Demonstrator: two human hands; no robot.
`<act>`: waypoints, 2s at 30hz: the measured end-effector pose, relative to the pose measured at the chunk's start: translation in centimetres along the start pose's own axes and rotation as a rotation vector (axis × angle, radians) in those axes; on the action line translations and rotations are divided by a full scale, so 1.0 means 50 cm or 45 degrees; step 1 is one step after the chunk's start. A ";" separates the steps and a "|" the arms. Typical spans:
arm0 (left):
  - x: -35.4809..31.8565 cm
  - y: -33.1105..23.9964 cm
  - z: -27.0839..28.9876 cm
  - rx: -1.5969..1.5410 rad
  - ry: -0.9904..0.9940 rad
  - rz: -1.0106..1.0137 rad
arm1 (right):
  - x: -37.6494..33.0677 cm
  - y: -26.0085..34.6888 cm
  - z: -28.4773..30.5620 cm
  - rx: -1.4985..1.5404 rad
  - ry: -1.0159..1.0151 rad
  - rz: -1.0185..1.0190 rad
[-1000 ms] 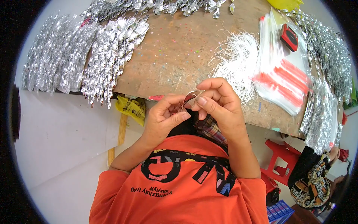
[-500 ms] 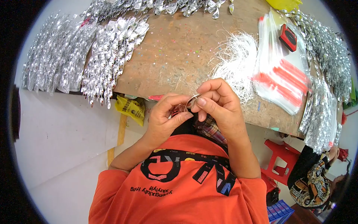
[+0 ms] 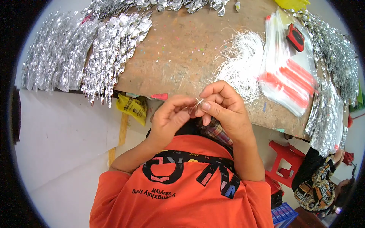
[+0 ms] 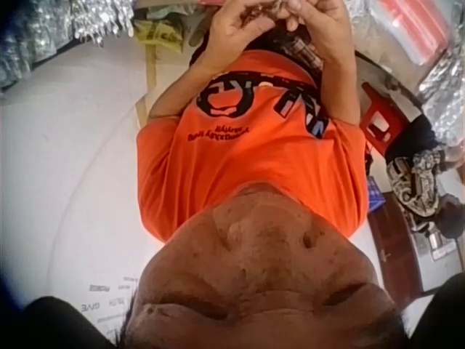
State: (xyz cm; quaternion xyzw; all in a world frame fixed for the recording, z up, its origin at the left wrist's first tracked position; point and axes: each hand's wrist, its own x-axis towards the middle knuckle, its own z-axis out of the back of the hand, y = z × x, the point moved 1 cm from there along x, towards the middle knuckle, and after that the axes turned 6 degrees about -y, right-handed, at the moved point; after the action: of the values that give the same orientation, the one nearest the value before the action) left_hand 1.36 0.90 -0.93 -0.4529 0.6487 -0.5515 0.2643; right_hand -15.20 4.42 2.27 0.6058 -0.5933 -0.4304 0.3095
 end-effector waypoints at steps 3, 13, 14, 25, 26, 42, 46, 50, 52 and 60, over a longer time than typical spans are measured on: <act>0.018 -0.035 -0.008 -0.257 0.002 0.222 | 0.000 -0.002 -0.002 -0.021 0.025 0.016; 0.058 -0.034 -0.011 -0.191 0.155 0.112 | 0.003 -0.002 -0.002 -0.078 0.022 0.075; 0.059 -0.039 -0.014 -0.191 0.156 0.111 | 0.005 -0.002 -0.001 -0.083 0.006 0.091; 0.061 0.000 -0.043 -0.327 -0.049 0.066 | 0.012 0.020 0.001 -0.450 -0.157 0.074; 0.058 -0.005 -0.044 -0.329 -0.036 0.070 | 0.012 0.021 0.007 -0.379 -0.287 0.117; 0.029 -0.056 0.080 0.582 0.248 0.160 | 0.048 -0.003 0.047 0.068 -0.333 0.036; 0.015 -0.046 0.101 0.447 0.223 0.234 | 0.052 -0.011 0.052 0.085 -0.304 -0.014; 0.004 -0.029 0.119 0.380 0.219 0.276 | 0.057 -0.021 0.056 0.144 -0.268 -0.044; 0.000 -0.024 0.123 0.377 0.216 0.294 | 0.058 -0.022 0.056 0.162 -0.241 -0.044; -0.012 -0.024 0.137 0.361 0.273 0.433 | 0.057 -0.032 0.052 0.202 -0.251 -0.053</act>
State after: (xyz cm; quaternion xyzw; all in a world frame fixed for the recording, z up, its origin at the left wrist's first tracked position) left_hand 7.76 -1.82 -1.59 -0.2345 0.6561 -0.6295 0.3440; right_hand -17.00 2.11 -0.72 0.5953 -0.6403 -0.4460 0.1917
